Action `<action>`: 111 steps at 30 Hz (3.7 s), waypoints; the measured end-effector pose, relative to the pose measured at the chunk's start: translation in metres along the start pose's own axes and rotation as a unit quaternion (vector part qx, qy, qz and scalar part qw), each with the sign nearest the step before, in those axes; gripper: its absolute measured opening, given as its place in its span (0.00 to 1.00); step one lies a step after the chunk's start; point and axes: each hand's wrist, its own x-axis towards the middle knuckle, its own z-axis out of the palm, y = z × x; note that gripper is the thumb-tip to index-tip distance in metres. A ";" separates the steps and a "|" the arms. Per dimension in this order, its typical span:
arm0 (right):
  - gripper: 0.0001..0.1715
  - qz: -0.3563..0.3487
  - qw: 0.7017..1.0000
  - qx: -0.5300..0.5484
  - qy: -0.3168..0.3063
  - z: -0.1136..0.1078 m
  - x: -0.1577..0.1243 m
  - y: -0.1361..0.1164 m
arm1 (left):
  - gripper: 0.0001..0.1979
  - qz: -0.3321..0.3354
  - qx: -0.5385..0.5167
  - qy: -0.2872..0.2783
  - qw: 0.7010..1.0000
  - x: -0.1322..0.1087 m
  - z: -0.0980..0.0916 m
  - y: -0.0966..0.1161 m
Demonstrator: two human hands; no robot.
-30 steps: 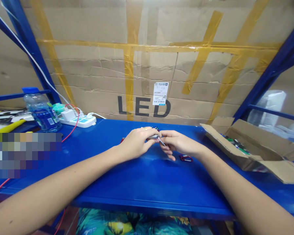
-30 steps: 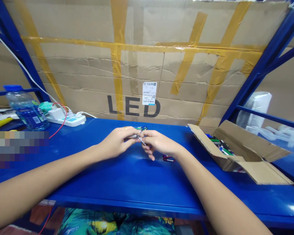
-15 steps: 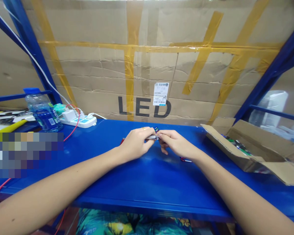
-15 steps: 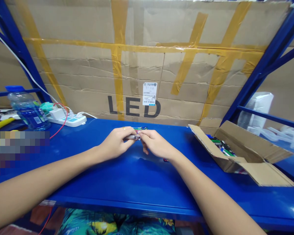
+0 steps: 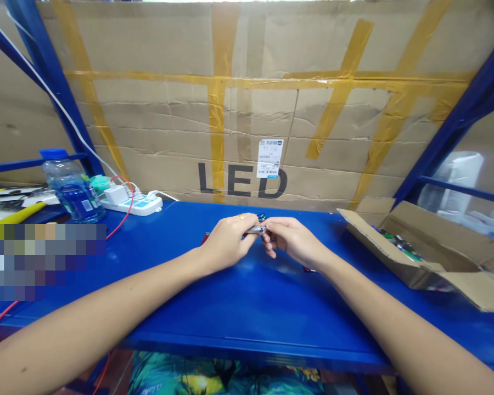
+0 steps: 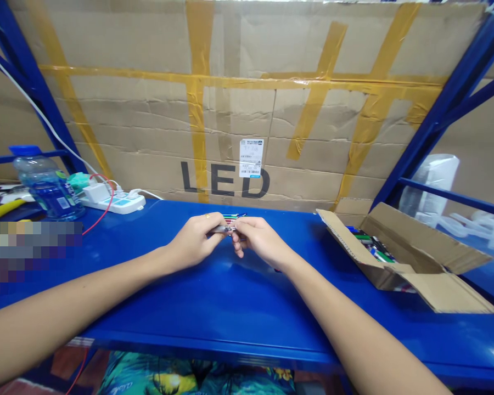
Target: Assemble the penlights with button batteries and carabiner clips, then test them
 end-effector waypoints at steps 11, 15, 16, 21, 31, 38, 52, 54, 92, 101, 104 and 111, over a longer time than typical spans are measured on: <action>0.19 -0.074 0.988 -0.104 0.089 0.009 -0.001 0.005 | 0.09 -0.022 -0.005 -0.004 1.000 0.000 0.002 0.000; 0.17 -0.115 0.963 -0.217 0.112 0.008 -0.002 0.005 | 0.10 -0.033 -0.028 0.001 0.999 0.000 0.004 -0.001; 0.16 -0.126 0.953 -0.248 0.117 0.008 -0.003 0.004 | 0.11 -0.038 -0.036 0.002 0.999 0.000 0.005 -0.001; 0.14 -0.181 0.891 -0.394 0.134 0.005 -0.003 0.004 | 0.11 -0.109 -0.073 -0.021 0.991 0.003 0.004 0.004; 0.16 -0.094 0.966 -0.183 0.160 0.000 0.002 0.004 | 0.05 -0.173 -0.096 -0.037 0.980 0.000 0.005 0.009; 0.20 -0.005 0.998 0.039 0.053 0.003 0.001 0.000 | 0.05 -0.099 -0.068 -0.007 0.993 0.001 0.001 0.003; 0.18 -0.028 0.996 0.024 0.080 0.008 0.000 0.001 | 0.03 -0.105 -0.068 -0.013 0.992 0.000 0.000 0.008; 0.19 -0.030 0.996 0.033 0.081 0.010 0.000 0.001 | 0.03 -0.100 -0.078 -0.017 0.992 0.000 0.000 0.008; 0.10 -0.216 0.754 -0.617 0.068 -0.007 -0.006 0.002 | 0.05 -0.180 -0.004 -0.074 0.981 0.003 -0.006 0.008; 0.11 -0.090 0.947 -0.276 0.137 -0.021 0.005 0.002 | 0.09 -0.208 -0.138 -0.035 0.968 0.010 -0.011 -0.023; 0.12 -0.070 0.964 -0.217 0.137 -0.024 0.007 0.004 | 0.10 -0.212 -0.163 -0.038 0.963 0.011 -0.011 -0.030; 0.11 -0.137 0.901 -0.372 0.175 -0.023 0.004 0.005 | 0.09 -0.159 -0.109 -0.038 0.981 0.008 -0.014 -0.019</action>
